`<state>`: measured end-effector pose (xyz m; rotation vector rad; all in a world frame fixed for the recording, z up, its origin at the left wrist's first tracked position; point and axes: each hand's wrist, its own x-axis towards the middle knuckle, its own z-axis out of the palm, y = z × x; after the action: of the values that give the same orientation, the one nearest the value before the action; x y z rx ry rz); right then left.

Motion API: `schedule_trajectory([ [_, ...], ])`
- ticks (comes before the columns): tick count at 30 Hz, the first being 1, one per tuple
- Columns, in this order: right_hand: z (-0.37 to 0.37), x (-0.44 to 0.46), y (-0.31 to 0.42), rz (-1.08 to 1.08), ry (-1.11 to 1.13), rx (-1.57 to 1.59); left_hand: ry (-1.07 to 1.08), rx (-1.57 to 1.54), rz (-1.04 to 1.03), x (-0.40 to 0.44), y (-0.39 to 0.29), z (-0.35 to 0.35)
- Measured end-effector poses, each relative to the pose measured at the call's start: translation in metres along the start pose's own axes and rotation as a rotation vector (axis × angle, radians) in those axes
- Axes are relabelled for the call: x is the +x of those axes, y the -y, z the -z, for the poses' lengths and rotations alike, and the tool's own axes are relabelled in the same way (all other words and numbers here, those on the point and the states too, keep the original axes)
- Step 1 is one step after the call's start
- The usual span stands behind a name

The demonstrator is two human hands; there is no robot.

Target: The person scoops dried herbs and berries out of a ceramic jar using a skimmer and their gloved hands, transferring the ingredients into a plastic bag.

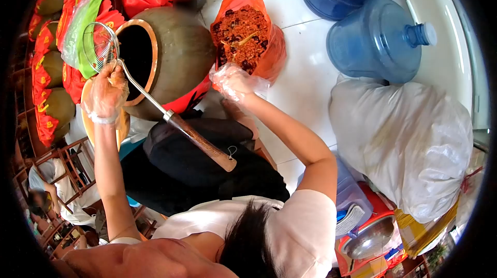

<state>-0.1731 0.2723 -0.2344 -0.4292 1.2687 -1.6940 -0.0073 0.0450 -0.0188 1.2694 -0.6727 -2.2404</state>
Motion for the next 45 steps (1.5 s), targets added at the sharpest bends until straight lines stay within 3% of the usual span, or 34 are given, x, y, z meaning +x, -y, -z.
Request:
schedule_trajectory([
  [1, 0.003, 0.005, -0.010, 0.010, 0.017, -0.028, -0.012, 0.013, -0.009, 0.003, 0.000, 0.000],
  [2, 0.005, 0.012, -0.020, 0.167, 0.093, -0.308, -0.003, -0.030, 0.005, 0.008, -0.001, 0.004],
  [4, -0.021, -0.003, 0.052, -0.171, 0.109, 0.123, 0.032, -0.037, 0.013, 0.014, -0.004, 0.005],
  [5, -0.017, 0.005, 0.024, -0.175, 0.109, 0.120, 0.064, -0.043, 0.014, 0.015, -0.004, 0.005],
  [6, -0.010, 0.015, -0.026, 0.222, 0.098, -0.441, -0.047, 0.016, -0.089, 0.015, -0.001, -0.004],
  [9, -0.017, 0.012, 0.006, 0.755, 0.215, -1.565, 0.042, -0.002, -0.015, 0.027, -0.005, -0.001],
  [11, -0.013, 0.007, 0.054, 0.515, 0.529, -1.477, 0.117, 0.046, 0.022, 0.031, -0.010, 0.003],
  [13, -0.012, 0.004, 0.111, 0.364, 0.687, -1.594, 0.016, -0.010, 0.009, 0.027, -0.011, -0.006],
  [16, 0.017, 0.032, 0.131, 0.462, 0.484, -1.710, 0.074, -0.042, 0.069, 0.032, -0.020, 0.003],
  [17, 0.014, 0.031, 0.156, 0.188, 0.445, -1.649, 0.129, -0.045, 0.088, 0.031, -0.021, 0.001],
  [18, 0.026, 0.044, 0.148, 0.300, 0.617, -1.931, 0.205, -0.033, 0.160, 0.039, -0.027, 0.011],
  [19, 0.054, 0.053, 0.120, 0.563, 0.667, -2.046, 0.215, -0.035, 0.159, 0.040, -0.024, 0.010],
  [21, 0.049, 0.049, 0.138, 0.177, 0.958, -2.223, 0.229, -0.023, 0.017, 0.038, -0.023, 0.008],
  [23, 0.047, 0.042, 0.149, 0.186, 0.868, -2.286, 0.303, -0.068, 0.121, 0.041, -0.029, 0.015],
  [25, 0.041, 0.039, 0.161, 0.186, 0.769, -2.344, 0.262, -0.024, 0.086, 0.046, -0.030, 0.021],
  [27, 0.031, 0.040, 0.183, 0.173, 0.362, -0.911, 0.226, -0.052, 0.058, 0.053, -0.029, 0.026],
  [28, -0.003, 0.009, 0.221, -0.063, 0.213, -0.449, 0.213, -0.041, 0.027, 0.057, -0.027, 0.027],
  [31, -0.051, -0.009, 0.260, 0.016, 0.352, -0.555, 0.357, -0.053, -0.018, 0.083, -0.020, 0.045],
  [33, -0.088, -0.033, 0.278, 0.040, 0.380, -0.763, 0.352, -0.188, 0.099, 0.086, -0.014, 0.048],
  [34, -0.101, -0.035, 0.287, 0.136, 0.423, -1.223, 0.454, -0.169, 0.081, 0.090, -0.010, 0.051],
  [35, -0.102, -0.035, 0.285, 0.443, 0.551, -1.333, 0.509, -0.272, 0.143, 0.096, -0.004, 0.053],
  [37, -0.094, -0.018, 0.267, 0.587, 0.665, -1.416, 0.550, -0.447, 0.146, 0.078, 0.009, 0.044],
  [39, -0.101, -0.035, 0.277, 0.577, 0.761, -1.404, 0.566, -0.475, 0.211, 0.130, 0.012, 0.073],
  [40, -0.109, -0.045, 0.285, 0.235, 0.693, -1.294, 0.333, -0.459, 0.140, 0.098, 0.013, 0.047],
  [41, -0.118, -0.054, 0.292, -0.100, 0.614, -1.171, 0.341, -0.623, 0.124, 0.035, 0.014, 0.003],
  [42, -0.129, -0.065, 0.295, -0.120, 0.526, -1.217, 0.332, -0.661, 0.090, 0.034, 0.013, 0.004],
  [44, -0.139, -0.069, 0.296, -0.218, 0.380, -1.300, 0.666, -0.355, 0.228, 0.054, 0.014, 0.031],
  [45, -0.138, -0.065, 0.296, -0.300, 0.311, -1.345, 0.709, -0.266, 0.229, 0.071, 0.015, 0.044],
])
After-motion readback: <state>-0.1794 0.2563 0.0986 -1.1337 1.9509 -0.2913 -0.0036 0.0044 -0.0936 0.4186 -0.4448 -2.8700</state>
